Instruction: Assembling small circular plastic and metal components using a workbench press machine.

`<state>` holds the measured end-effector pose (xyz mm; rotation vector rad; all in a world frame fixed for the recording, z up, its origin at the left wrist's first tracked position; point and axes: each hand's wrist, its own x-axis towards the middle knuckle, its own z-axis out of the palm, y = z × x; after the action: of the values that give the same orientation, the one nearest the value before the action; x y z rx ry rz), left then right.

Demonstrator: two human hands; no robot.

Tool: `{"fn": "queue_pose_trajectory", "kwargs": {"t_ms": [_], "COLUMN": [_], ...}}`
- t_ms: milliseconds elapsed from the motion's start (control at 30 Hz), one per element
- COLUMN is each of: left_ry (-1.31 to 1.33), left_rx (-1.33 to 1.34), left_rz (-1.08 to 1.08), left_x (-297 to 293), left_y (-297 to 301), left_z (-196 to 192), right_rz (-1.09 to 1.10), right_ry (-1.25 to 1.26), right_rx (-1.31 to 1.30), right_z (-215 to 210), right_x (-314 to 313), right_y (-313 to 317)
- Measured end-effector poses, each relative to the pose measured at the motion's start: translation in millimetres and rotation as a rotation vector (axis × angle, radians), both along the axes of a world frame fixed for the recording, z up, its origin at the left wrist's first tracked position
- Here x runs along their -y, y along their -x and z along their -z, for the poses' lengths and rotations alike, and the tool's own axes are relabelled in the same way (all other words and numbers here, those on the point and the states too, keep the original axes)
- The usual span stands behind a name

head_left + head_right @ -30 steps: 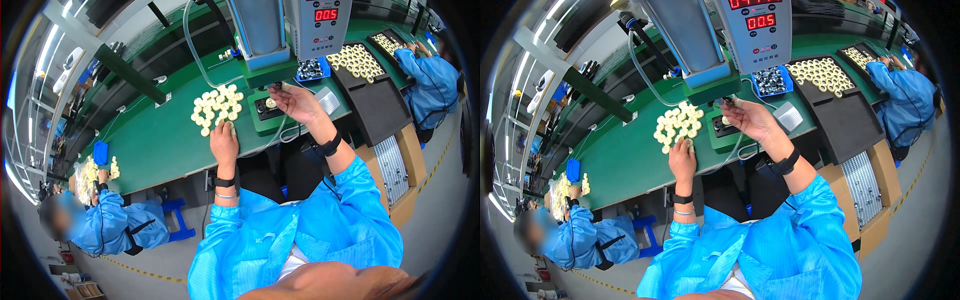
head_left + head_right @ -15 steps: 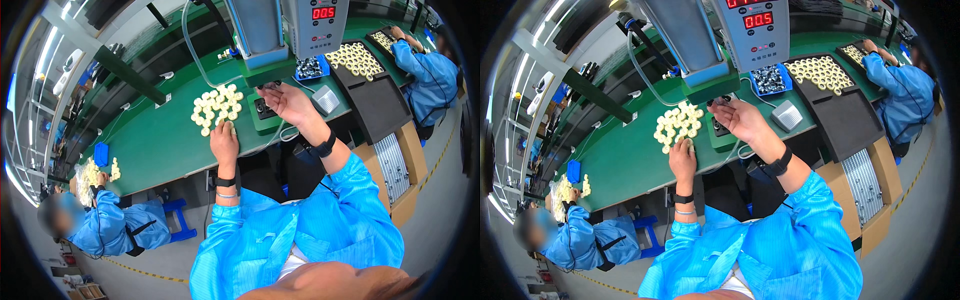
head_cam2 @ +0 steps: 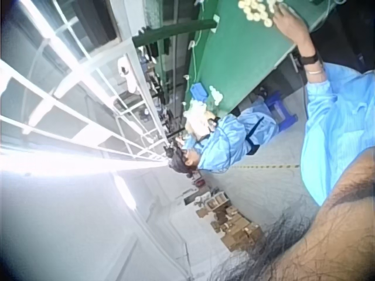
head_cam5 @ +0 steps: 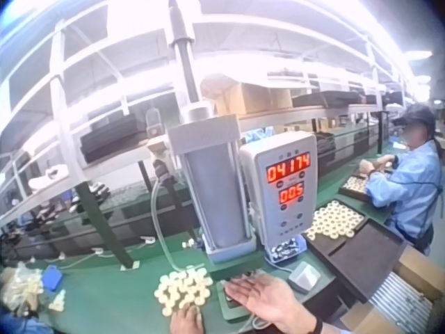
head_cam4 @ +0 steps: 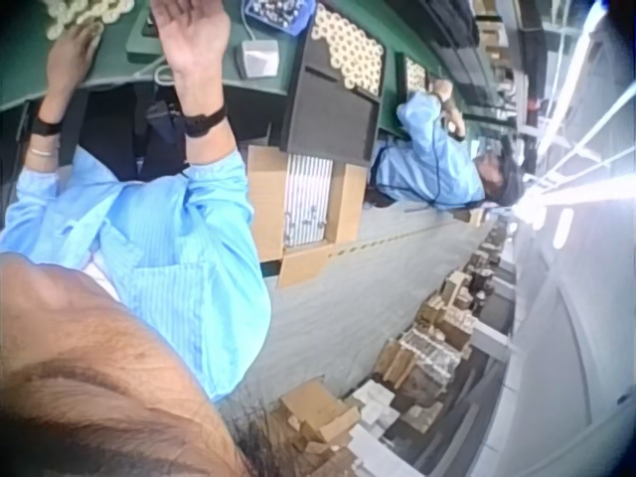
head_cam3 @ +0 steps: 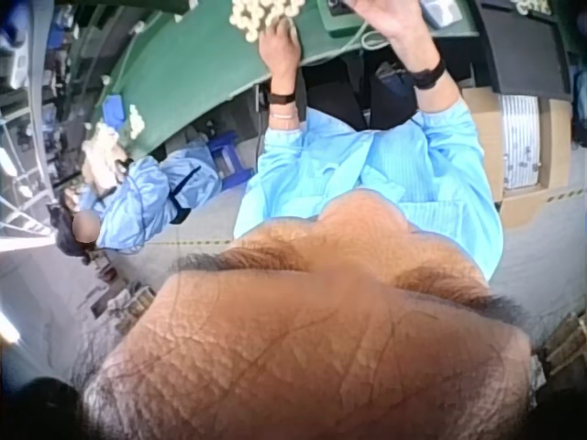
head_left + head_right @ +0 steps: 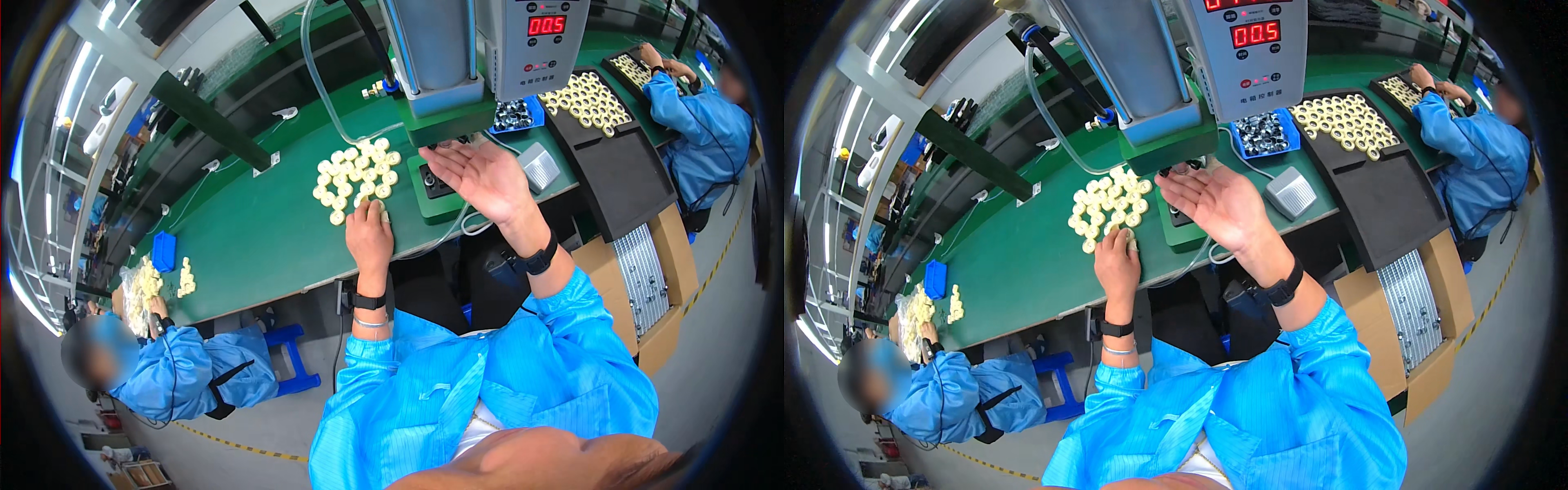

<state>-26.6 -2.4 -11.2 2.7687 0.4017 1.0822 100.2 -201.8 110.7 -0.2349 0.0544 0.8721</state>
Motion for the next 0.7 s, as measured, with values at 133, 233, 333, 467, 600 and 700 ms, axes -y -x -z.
{"fn": "queue_pose_trajectory", "kwargs": {"t_ms": [133, 233, 333, 467, 600, 700], "left_ry": [-0.007, 0.046, 0.035, 0.029, 0.030, 0.035], "left_rx": [-0.011, -0.028, -0.031, -0.050, -0.053, -0.049], "left_rz": [-0.001, -0.030, -0.015, -0.040, -0.046, -0.034], "left_x": [-0.7, 2.4, 3.3, 0.2, 1.2, 2.7], "left_y": [1.2, 1.5, 1.2, 2.4, 2.3, 0.6], "left_z": [-0.9, -2.7, -4.4, -0.2, -0.9, -1.1], "right_rz": [-0.166, 0.427, 0.562, 0.588, 0.555, 0.441], "right_ry": [0.142, 1.387, 1.921, 1.918, 1.999, 2.050], "right_rx": [0.441, 1.418, 1.818, 1.909, 1.843, 1.821], "right_z": [10.8, 33.4, 70.4, 105.4, 99.7, 96.5], "right_x": [26.6, 61.6, 102.6, 118.1, 111.5, 109.8], "right_y": [-18.1, -34.9, -52.0, -50.9, -47.1, -57.8]}}
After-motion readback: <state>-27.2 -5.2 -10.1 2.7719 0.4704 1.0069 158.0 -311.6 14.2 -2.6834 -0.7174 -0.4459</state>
